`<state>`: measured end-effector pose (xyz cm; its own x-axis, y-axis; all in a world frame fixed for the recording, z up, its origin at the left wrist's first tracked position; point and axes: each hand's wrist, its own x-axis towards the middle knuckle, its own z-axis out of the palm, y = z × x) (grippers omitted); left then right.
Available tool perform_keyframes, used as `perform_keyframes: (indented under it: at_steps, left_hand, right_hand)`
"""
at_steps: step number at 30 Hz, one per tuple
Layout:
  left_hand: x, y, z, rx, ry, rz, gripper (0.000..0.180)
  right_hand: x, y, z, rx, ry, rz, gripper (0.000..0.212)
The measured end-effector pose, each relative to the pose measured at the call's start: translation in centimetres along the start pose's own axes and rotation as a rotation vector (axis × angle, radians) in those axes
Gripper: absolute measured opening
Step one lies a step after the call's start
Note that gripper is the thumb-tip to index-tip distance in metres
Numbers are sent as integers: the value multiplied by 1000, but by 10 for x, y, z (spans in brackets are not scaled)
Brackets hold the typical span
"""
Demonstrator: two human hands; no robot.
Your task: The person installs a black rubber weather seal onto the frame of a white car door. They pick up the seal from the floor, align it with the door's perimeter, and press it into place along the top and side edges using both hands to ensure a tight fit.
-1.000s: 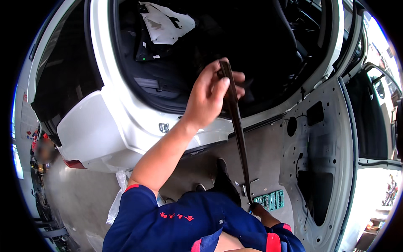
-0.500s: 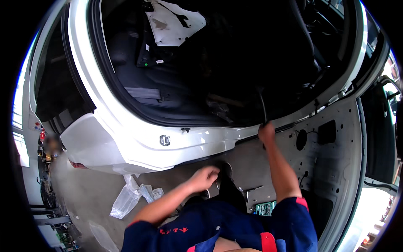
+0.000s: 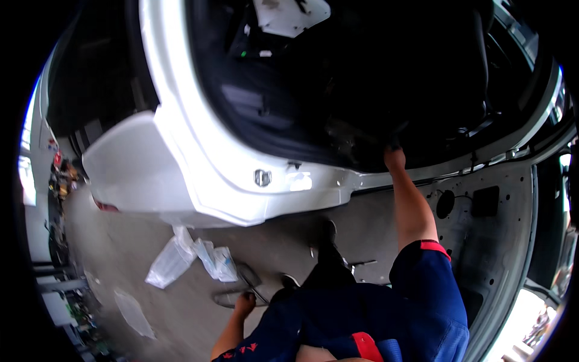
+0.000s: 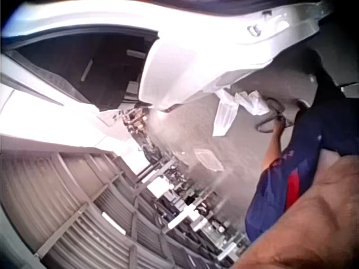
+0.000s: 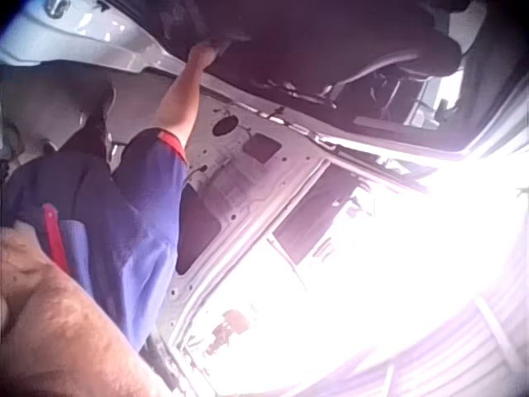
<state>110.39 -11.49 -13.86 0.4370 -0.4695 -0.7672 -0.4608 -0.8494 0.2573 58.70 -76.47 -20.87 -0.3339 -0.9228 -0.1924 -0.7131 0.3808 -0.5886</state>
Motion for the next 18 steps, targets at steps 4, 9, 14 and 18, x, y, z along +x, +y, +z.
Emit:
perform_keyframes:
  at_steps: [4, 9, 14, 18]
  left_hand:
    - [0, 15, 17, -217, -117, 34, 37]
    - [-18, -41, 41, -255, 114, 332, 37]
    - [-64, -189, 63, -510, 260, 123, 34]
    - [-124, -325, 114, -870, 377, -462, 31]
  right_hand:
    - [-120, 86, -4, 136, -66, 46, 44]
    - [-343, 158, 6, -86, -946, 500, 24]
    - [-489, 131, 39, -419, -1146, 356, 33]
    - [-519, 53, 90, -474, -1188, 95, 26]
